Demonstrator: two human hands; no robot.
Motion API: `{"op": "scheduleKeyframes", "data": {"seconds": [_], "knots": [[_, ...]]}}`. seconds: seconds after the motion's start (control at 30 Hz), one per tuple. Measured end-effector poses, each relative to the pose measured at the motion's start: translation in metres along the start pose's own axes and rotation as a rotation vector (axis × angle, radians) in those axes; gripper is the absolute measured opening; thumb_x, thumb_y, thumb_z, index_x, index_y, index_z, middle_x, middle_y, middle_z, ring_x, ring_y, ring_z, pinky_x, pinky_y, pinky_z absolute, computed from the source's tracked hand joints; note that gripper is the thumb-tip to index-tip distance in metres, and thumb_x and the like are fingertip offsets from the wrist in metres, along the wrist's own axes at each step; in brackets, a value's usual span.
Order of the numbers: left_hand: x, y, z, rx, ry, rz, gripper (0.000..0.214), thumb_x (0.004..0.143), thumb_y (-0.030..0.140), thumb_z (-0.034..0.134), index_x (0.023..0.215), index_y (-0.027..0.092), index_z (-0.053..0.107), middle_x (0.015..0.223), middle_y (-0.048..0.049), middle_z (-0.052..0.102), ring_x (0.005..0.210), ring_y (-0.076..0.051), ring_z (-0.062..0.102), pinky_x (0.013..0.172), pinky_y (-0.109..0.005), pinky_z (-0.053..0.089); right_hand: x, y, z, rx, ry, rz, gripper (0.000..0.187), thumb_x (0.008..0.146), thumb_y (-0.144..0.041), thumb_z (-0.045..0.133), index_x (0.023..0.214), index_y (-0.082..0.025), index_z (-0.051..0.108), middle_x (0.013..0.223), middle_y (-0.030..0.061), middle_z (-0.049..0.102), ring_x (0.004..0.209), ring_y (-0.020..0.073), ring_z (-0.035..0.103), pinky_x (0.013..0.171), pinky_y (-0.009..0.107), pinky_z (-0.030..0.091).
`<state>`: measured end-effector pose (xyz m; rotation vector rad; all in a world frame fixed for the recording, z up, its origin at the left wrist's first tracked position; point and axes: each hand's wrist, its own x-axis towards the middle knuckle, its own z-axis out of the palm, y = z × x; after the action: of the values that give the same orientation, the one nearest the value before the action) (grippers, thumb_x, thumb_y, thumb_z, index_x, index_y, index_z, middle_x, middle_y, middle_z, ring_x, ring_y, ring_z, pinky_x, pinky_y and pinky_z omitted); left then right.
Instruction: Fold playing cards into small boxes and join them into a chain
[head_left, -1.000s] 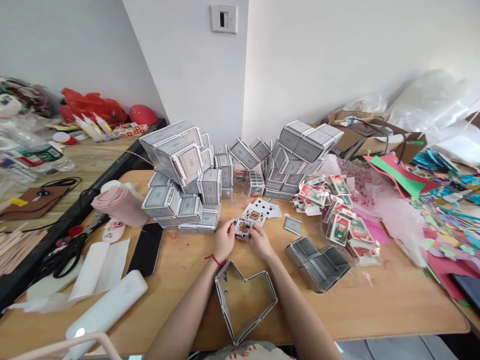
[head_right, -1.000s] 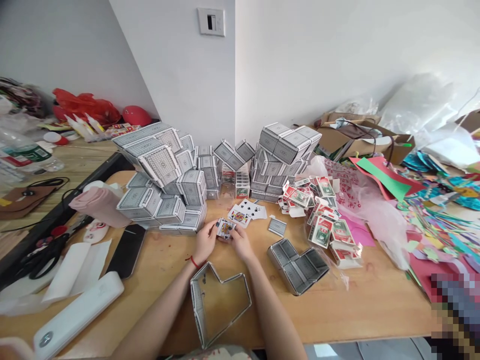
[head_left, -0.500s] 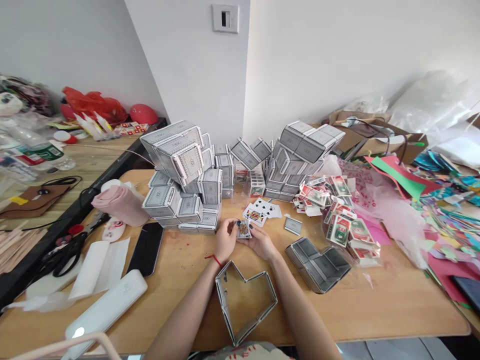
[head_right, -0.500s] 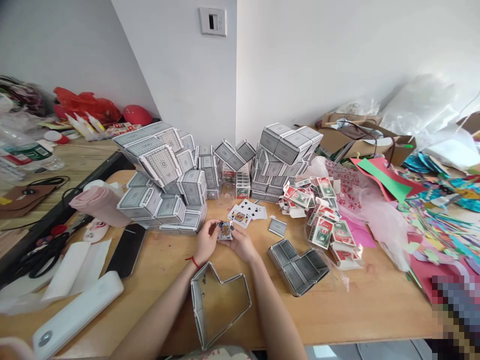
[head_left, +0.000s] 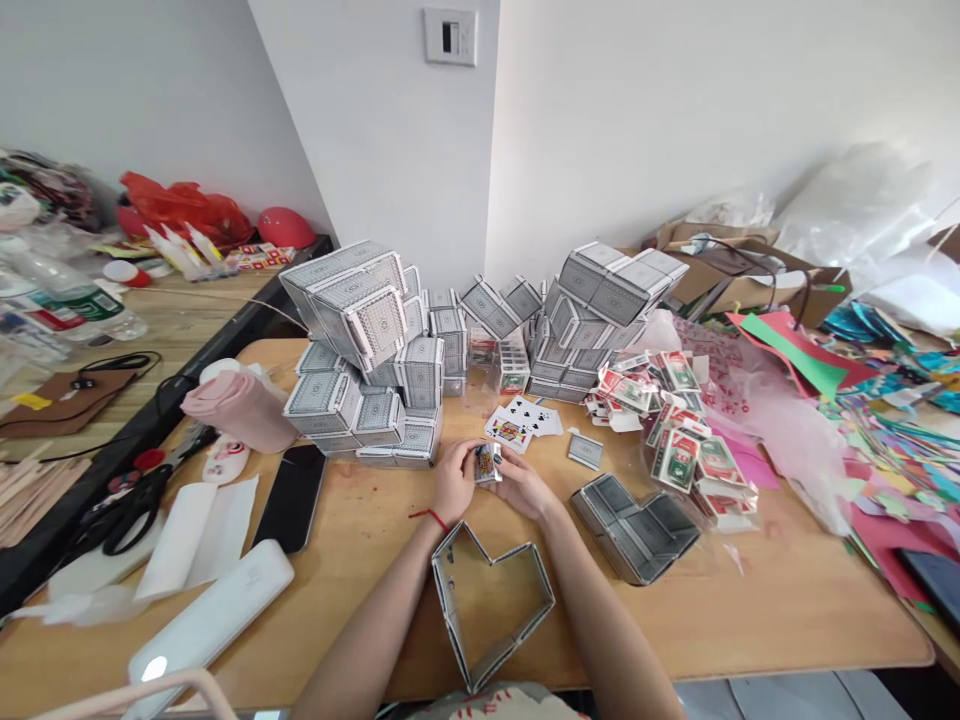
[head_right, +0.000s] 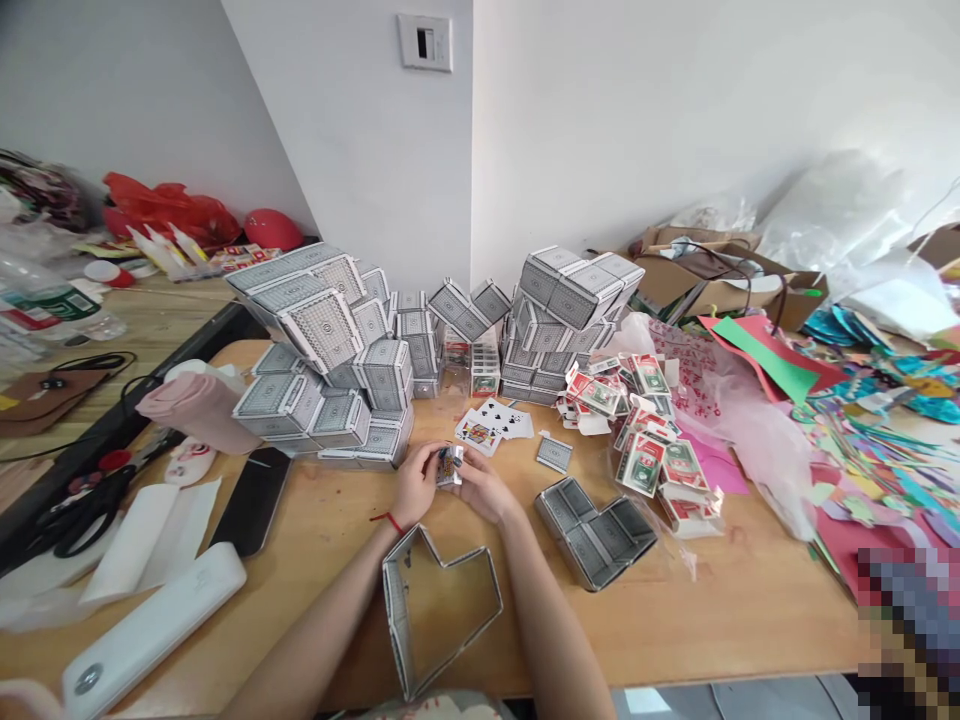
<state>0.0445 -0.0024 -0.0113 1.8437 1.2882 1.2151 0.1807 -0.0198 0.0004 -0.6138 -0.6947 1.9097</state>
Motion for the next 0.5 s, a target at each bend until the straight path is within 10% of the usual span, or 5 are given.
{"op": "scheduleKeyframes", "data": {"seconds": [0.5], "knots": [[-0.003,-0.005,0.002,-0.105,0.14,-0.232,0.016,0.074,0.031,0.053,0.084,0.018,0.051,0.079,-0.0028,0.061,0.071,-0.014,0.06,0.068,-0.027,0.048,-0.005,-0.001,-0.014,0.322,0.145,-0.136,0.027,0.074,-0.037,0.057,0.099,-0.026,0.056,0.087,-0.001,0.063,0.071,0.0129,0.058,0.061,0.027,0.048]]}}
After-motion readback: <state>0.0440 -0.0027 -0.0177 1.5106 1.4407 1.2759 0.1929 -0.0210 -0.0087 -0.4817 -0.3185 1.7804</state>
